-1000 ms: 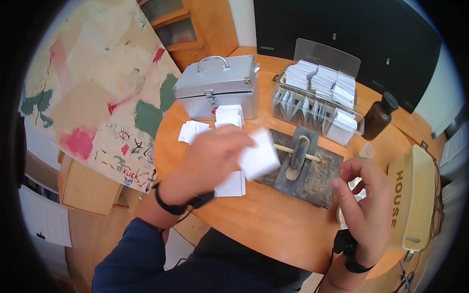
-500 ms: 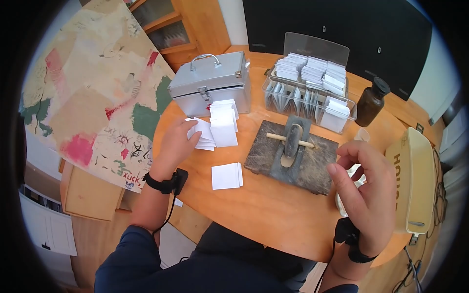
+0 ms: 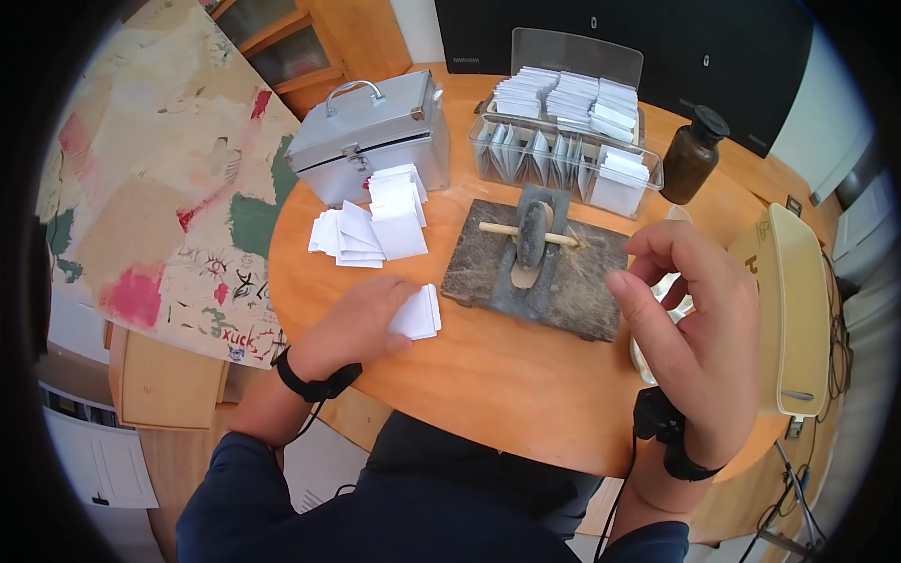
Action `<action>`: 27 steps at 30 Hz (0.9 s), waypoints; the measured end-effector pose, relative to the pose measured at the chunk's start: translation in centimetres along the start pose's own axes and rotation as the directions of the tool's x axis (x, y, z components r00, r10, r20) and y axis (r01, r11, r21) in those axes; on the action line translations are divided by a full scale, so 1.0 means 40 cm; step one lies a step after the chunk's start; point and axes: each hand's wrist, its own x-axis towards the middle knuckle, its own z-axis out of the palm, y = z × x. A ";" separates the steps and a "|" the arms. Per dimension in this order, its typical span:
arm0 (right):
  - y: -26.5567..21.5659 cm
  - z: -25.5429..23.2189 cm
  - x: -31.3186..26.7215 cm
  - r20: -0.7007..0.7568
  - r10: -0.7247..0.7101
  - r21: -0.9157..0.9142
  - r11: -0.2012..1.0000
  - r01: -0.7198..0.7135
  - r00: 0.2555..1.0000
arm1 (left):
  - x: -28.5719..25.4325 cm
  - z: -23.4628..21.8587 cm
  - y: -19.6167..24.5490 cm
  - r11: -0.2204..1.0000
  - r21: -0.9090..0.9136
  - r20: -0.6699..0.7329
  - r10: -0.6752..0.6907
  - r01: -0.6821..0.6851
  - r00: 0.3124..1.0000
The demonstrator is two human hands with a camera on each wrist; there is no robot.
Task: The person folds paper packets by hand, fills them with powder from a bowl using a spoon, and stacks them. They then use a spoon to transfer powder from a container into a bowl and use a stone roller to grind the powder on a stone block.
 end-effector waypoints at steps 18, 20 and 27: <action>-0.001 0.028 0.012 -0.005 0.020 -0.010 1.000 -0.020 1.000 | 0.122 -0.153 0.214 0.952 -0.021 -0.436 0.265 -0.304 0.860; 0.013 0.029 0.015 -0.032 0.013 -0.015 1.000 -0.013 0.999 | 0.164 -0.158 0.266 0.930 -0.019 -0.469 0.315 -0.366 0.825; 0.057 -0.007 0.036 -0.050 0.248 0.239 0.944 -0.230 0.967 | 0.269 -0.159 0.366 0.870 -0.102 -0.528 0.364 -0.483 0.767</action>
